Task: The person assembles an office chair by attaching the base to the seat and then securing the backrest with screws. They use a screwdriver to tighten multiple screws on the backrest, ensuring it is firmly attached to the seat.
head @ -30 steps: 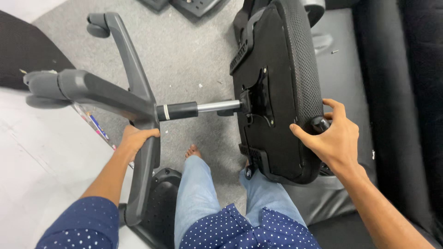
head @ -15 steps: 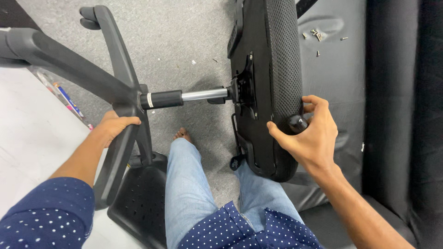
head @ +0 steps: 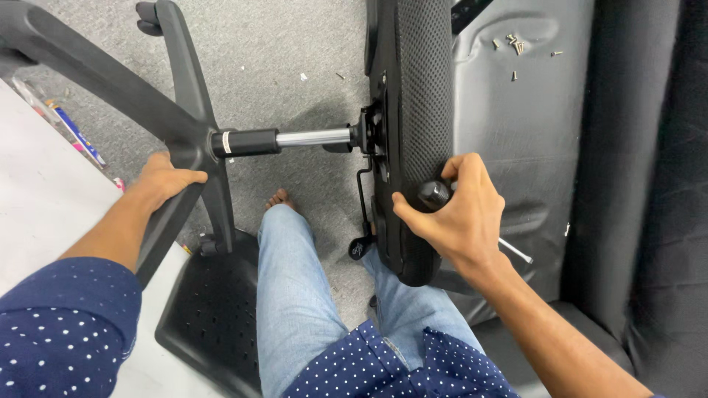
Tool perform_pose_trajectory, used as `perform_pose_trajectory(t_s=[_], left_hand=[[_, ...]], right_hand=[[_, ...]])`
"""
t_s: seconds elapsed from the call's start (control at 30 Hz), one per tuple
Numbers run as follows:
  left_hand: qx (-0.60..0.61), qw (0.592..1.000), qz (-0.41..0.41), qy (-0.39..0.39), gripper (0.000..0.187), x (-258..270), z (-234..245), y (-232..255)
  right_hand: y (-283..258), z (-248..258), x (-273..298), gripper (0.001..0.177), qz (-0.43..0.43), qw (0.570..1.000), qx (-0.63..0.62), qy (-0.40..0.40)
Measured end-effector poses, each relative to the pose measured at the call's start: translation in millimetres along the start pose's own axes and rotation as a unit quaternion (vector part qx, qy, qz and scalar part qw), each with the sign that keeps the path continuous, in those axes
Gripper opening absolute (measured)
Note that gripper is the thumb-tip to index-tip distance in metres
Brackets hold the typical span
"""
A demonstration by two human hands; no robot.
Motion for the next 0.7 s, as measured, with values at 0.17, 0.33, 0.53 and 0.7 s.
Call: perform_pose_trajectory(t_s=[0.17, 0.33, 0.53, 0.7], left_hand=[[-0.035, 0.998, 0.028, -0.051, 0.074, -29, 1, -14], [-0.110, 0.991, 0.048, -0.058, 0.075, -32, 2, -11], [-0.162, 0.979, 0.122, 0.018, 0.078, 10, 4, 15], [-0.252, 0.957, 0.083, 0.116, 0.080, 65, -25, 87]], right_hand=[[-12, -15, -5, 0.063, 0.011, 1.000, 0.012, -0.004], [-16, -24, -6, 0.062, 0.016, 1.000, 0.023, -0.006], [-18, -20, -6, 0.061, 0.008, 1.000, -0.006, 0.006], [-22, -15, -6, 0.060, -0.017, 0.999, -0.016, -0.023]])
Point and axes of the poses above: each hand's wrist, its own x-axis away from the middle knuckle, its own z-axis out of the back of the hand, y = z × x, the point moved 8 cm from there along -x, towards the middle knuckle, and after that the axes turned 13 degrees about -y, right-handed, at the moved point
